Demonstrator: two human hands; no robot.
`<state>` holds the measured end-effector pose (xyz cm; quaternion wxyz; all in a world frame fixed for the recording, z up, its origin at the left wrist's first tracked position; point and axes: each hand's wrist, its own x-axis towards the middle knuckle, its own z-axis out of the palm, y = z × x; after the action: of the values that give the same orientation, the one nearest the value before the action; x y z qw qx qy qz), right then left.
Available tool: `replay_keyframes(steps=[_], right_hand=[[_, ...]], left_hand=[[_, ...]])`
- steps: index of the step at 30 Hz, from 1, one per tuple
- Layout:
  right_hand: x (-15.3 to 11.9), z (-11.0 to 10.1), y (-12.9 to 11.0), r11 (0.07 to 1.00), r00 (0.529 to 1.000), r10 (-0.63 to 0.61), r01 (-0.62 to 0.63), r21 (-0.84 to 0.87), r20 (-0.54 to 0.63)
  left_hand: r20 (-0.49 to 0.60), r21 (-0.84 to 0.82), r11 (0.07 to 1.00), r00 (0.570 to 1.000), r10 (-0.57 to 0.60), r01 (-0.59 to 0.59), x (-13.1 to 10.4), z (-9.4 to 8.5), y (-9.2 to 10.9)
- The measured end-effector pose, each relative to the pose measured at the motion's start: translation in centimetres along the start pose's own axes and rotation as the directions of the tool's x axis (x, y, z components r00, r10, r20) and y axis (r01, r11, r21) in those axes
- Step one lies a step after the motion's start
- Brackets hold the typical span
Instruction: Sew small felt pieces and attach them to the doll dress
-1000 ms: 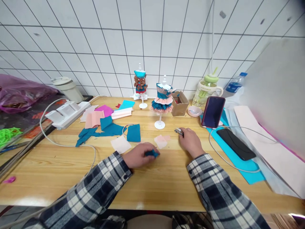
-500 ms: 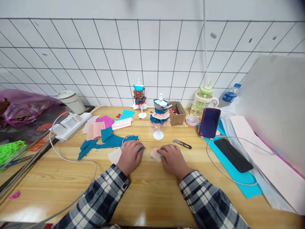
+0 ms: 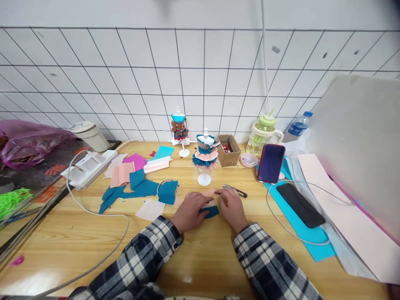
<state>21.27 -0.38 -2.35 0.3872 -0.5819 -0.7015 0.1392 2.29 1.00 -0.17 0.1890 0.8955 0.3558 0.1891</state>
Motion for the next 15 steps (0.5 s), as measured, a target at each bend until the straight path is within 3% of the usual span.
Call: replay_keyframes(steps=[4,8,10,12,15], right_hand=[[0.0,-0.2,-0.2,0.998,0.996,-0.046,0.049,-0.041,0.074],[-0.6,-0.2,-1.2,0.985,0.959,-0.087,0.124,-0.122,0.269],[-0.8,-0.1,-1.6,0.976,0.943,-0.08,0.14,-0.166,0.323],[-0.9,0.0,-1.8,0.973,0.942,-0.072,0.139,-0.186,0.327],[-0.8,0.1,-1.8,0.98,0.953,-0.069,0.12,-0.161,0.294]], left_hand=[[-0.095,0.047,0.998,0.995,-0.025,0.03,-0.4,-0.9,-0.9],[-0.124,0.238,0.948,0.975,-0.185,0.21,-3.1,-3.9,-2.2],[-0.139,0.39,0.849,0.934,-0.328,0.356,-5.1,-5.4,-2.8],[-0.212,0.506,0.708,0.867,-0.451,0.492,-7.1,-6.5,-3.4],[-0.191,0.56,0.618,0.812,-0.551,0.551,-9.4,-6.6,-3.9]])
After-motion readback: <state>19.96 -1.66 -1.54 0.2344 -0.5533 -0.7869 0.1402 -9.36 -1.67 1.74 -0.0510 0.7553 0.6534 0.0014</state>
